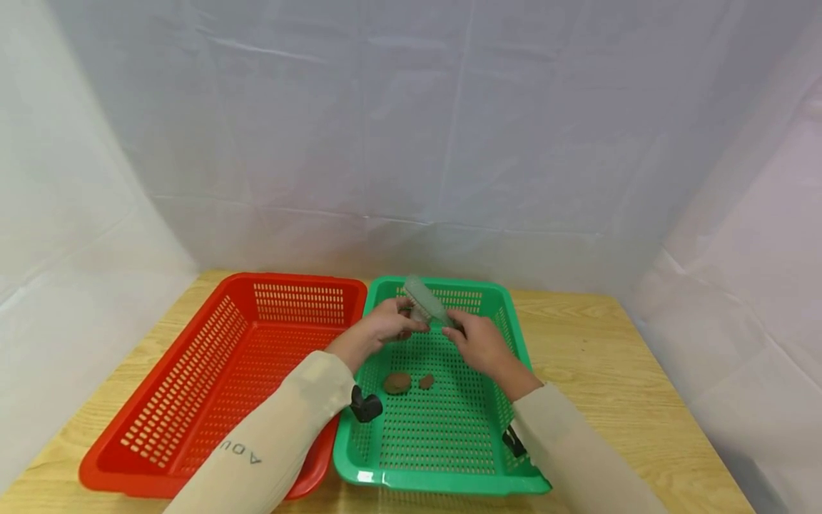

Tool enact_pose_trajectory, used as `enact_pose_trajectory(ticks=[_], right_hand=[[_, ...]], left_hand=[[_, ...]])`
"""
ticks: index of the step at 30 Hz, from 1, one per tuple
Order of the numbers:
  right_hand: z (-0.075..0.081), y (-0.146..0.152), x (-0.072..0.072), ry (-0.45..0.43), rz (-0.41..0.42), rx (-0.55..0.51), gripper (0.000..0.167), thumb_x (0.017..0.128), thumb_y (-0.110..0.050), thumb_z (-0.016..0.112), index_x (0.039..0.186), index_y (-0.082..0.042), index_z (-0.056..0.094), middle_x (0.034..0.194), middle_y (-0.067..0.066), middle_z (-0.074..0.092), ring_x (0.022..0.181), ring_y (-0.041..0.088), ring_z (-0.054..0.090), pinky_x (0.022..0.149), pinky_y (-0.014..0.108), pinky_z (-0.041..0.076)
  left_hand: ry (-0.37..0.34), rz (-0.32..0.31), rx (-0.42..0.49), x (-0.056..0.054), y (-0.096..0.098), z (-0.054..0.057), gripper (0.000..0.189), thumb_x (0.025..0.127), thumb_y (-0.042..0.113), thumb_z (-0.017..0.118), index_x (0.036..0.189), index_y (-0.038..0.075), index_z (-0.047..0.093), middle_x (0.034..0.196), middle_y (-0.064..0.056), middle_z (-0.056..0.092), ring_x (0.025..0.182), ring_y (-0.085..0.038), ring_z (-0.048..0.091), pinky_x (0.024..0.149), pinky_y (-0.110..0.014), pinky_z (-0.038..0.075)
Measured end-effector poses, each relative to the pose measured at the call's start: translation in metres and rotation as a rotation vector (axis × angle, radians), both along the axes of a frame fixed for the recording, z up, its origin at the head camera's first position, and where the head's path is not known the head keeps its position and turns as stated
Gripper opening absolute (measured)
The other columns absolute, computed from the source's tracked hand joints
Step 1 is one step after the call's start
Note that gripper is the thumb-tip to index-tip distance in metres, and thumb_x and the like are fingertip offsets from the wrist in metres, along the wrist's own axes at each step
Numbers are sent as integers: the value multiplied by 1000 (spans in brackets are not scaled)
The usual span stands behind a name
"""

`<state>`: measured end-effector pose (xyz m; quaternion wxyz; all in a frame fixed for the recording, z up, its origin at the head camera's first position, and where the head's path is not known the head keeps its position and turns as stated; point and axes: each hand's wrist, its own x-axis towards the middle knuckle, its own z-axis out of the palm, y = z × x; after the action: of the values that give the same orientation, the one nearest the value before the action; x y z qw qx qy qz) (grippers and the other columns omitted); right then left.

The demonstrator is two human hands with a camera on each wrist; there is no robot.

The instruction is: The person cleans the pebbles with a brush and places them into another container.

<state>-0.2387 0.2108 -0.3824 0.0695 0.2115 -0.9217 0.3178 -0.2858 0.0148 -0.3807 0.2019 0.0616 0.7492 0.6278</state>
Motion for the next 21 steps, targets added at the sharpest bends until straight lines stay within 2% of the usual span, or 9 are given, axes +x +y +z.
enact_pose_trajectory(ticks=[2,5,10,16,21], right_hand=[[1,0,0,-17,16,-3,34,97,-12,60,129,0,59,86,8,69,68,19,62,59,30,48],[1,0,1,-34,25,10,35,98,-13,59,130,0,58,85,5,68,65,15,59,59,30,47],[-1,0,1,-53,17,42,38,98,-15,59,132,1,57,85,4,68,63,9,54,59,29,46],[-5,2,-2,-93,-29,31,35,98,-13,59,130,2,58,76,6,63,60,12,52,57,31,45],[-3,3,-5,-66,-125,61,33,97,-13,60,126,2,60,91,12,68,74,19,59,68,40,50]], left_hand=[[8,-2,-13,1,0,0,59,86,3,72,140,3,49,130,-17,57,100,-26,55,84,-38,50],[19,6,-27,2,-1,0,54,85,3,73,135,1,53,128,-18,57,97,-24,55,91,-44,49],[20,13,-35,3,-1,-1,51,83,2,74,131,1,56,122,-17,60,84,-22,54,82,-41,50],[-2,-1,-14,1,0,-2,62,86,1,71,143,5,47,129,-18,57,91,-25,56,88,-45,49],[-13,16,-5,-1,2,0,64,85,-1,71,143,6,47,130,-19,57,88,-21,55,85,-40,51]])
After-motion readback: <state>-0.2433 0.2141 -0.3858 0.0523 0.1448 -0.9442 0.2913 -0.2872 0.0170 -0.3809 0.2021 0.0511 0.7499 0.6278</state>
